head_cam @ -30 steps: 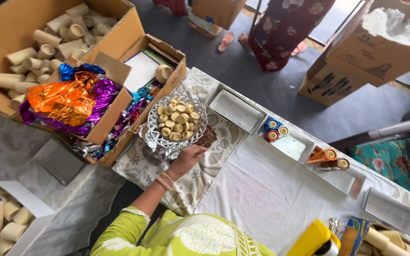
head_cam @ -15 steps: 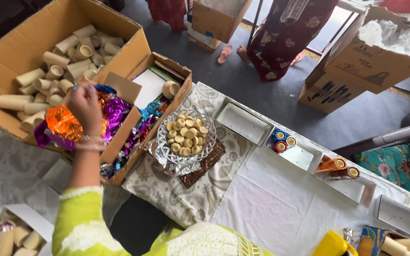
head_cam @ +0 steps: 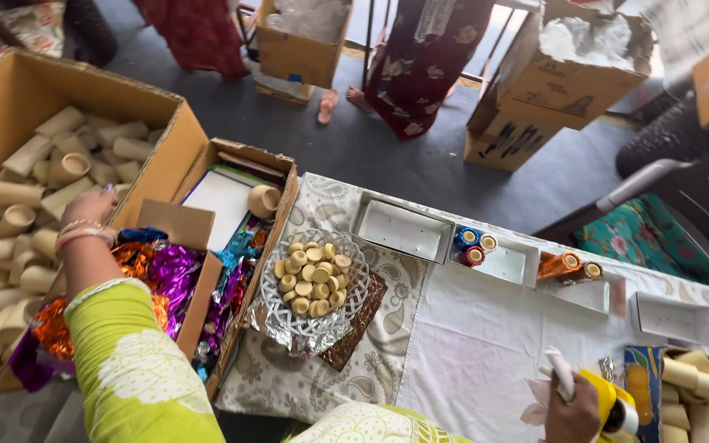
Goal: The person wraps small wooden cones in shiny metallic foil sheets. They pick up a cone, wrap it in foil, and then place the wrapped item into a white tray. The person repeats this process with different colored foils.
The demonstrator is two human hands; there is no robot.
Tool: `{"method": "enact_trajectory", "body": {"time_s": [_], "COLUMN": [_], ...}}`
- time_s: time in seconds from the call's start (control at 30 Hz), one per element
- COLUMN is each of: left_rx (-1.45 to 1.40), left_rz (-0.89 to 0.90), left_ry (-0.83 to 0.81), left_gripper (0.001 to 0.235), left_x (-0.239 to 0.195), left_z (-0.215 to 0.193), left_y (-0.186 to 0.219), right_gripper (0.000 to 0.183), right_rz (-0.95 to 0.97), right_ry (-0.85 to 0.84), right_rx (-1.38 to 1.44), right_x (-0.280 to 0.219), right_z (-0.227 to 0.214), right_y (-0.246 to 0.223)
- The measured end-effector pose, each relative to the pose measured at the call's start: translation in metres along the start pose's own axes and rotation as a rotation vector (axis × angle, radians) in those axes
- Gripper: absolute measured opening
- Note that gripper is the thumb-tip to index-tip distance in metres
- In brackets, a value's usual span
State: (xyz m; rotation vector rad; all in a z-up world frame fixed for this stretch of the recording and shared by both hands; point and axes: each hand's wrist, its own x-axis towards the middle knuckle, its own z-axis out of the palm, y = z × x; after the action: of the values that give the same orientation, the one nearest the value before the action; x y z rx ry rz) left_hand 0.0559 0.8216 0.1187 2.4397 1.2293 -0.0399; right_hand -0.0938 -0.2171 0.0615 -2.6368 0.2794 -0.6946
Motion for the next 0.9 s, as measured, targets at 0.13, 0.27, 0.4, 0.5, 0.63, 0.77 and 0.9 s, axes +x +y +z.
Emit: {"method": "enact_trajectory", "body": {"time_s": [0.13, 0.27, 0.4, 0.5, 0.63, 0.77, 0.9], "left_rx": [0.040, 0.067, 0.340, 0.245, -0.641, -1.261, -1.119], "left_rz": [0.010, -0.088, 0.168, 0.315, 0.563, 0.587, 0.293], "left_ry": [0.006, 0.266, 0.788, 0.831, 0.135, -0.543, -0.698], "left_gripper": [0.034, 0.010, 0.002, 0.012, 0.025, 0.036, 0.029], "left_x": [0.032, 0.033, -0.008, -0.084, -0.202, -0.328, -0.444], "left_z": [0.016, 0.003, -0.043, -0.087, -0.062, 0.060, 0.138], "left_y": [-0.021, -0.017, 0.000, 0.053, 0.129, 0.189, 0.255], "right_gripper": [0.026, 0.025, 0.032, 0.028, 0.027, 0.033, 0.046], "right_rz": [0.076, 0.067, 0.390, 0.558, 0.674, 0.283, 0.012], "right_ry": [-0.001, -0.043, -0.185, -0.334, -0.487, -0.567, -0.558], "right_rx": [0.008, 0.077, 0.508, 0.730, 1.192, 1.225, 1.168], "right_x": [0.033, 0.029, 0.026, 0.025, 0.024, 0.034, 0.052], "right_z": [0.024, 0.046, 0.091, 0.127, 0.149, 0.132, 0.072], "right_y": [-0.072, -0.076, -0.041, -0.020, -0.054, -0.135, -0.226]}}
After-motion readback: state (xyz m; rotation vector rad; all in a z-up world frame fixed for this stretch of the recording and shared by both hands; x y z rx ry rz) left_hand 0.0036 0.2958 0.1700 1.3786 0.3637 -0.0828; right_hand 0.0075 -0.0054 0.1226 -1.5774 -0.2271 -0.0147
